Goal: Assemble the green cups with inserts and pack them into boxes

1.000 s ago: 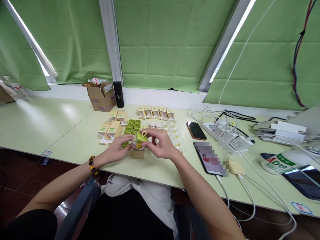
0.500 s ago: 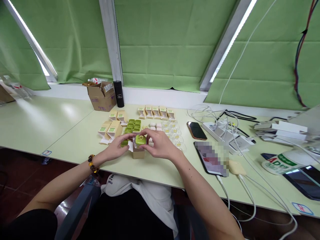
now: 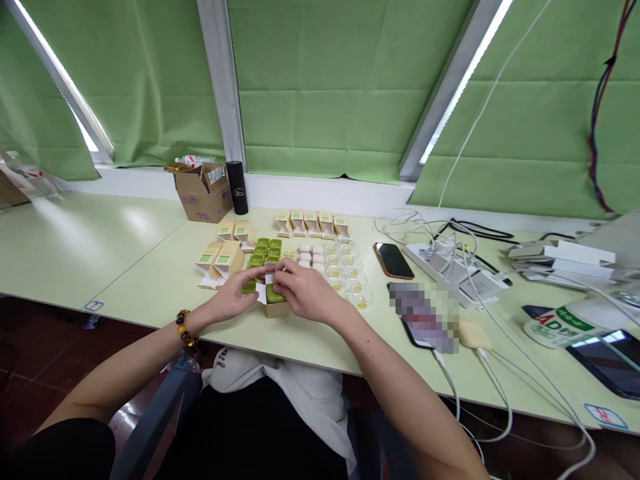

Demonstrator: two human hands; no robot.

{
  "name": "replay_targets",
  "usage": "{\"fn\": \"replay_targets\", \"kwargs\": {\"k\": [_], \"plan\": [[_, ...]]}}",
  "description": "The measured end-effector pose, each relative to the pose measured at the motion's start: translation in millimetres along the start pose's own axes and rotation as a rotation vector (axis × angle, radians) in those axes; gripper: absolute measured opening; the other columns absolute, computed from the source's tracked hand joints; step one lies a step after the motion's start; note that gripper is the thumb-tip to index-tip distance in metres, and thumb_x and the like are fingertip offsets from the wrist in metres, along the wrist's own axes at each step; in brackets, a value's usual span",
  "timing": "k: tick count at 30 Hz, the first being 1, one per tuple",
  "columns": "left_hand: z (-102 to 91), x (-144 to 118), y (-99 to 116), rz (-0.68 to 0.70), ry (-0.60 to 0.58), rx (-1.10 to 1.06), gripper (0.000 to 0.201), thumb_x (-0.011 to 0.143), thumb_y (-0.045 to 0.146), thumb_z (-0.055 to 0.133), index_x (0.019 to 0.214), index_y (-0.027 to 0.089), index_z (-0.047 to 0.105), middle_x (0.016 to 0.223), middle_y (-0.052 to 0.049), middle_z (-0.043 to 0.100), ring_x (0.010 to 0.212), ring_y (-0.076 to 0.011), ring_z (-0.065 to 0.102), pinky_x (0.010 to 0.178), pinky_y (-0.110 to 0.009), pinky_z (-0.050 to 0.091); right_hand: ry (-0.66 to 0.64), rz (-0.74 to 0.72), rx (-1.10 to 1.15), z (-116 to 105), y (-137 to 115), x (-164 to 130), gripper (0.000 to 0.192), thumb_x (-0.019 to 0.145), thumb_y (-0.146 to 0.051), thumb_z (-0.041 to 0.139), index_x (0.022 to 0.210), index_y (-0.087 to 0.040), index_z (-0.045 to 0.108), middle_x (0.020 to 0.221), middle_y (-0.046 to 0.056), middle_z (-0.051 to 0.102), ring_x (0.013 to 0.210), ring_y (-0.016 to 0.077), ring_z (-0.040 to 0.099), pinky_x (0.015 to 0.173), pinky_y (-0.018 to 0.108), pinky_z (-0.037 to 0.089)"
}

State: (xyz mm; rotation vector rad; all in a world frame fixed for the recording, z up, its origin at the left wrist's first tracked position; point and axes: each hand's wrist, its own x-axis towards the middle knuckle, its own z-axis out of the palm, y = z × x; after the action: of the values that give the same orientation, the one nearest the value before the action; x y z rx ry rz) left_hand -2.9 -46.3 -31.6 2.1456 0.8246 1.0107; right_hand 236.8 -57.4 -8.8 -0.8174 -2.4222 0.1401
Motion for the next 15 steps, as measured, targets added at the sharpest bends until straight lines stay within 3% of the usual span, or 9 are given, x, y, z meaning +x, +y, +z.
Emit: {"fn": "replay_targets", "kwargs": {"k": [6,11,15], "plan": [[-0.5,1,0,-0.047,-0.031,-0.015,0.072,0.077,0.004,0.054,0.147,0.020,0.063,0.153,-0.011,0.064,0.136,-0.0306,0.064,0.122,-0.050,0.049,-0.035,0.052,-0.076,11,4,2,0.014,0.092,-0.009,0.067,0.086,-0.019,0.076,0.101,0.007,0.060,0.082,0.0166,0.058,0.062,0.027,0.038],[-1.3,1,-2,-0.064,-0.040,-0.026,0.070,0.078,0.007,0.056,0.146,0.020,0.062,0.150,-0.012,0.065,0.133,-0.0304,0.064,0.120,-0.051,0.049,-0.063,0.068,-0.021,13,4,3,0.018,0.091,-0.006,0.067,0.080,-0.019,0.074,0.095,0.007,0.062,0.094,0.0214,0.061,0.068,0.030,0.043],[-1.7,1,0,-0.076,-0.038,-0.061,0.062,0.083,0.010,0.057,0.143,0.020,0.062,0.147,-0.013,0.066,0.131,-0.0292,0.064,0.117,-0.049,0.051,0.022,0.052,0.084,3,7,2,0.021,0.096,-0.009,0.056,0.093,-0.021,0.074,0.103,0.008,0.066,0.097,0.0226,0.063,0.076,0.035,0.048]]}}
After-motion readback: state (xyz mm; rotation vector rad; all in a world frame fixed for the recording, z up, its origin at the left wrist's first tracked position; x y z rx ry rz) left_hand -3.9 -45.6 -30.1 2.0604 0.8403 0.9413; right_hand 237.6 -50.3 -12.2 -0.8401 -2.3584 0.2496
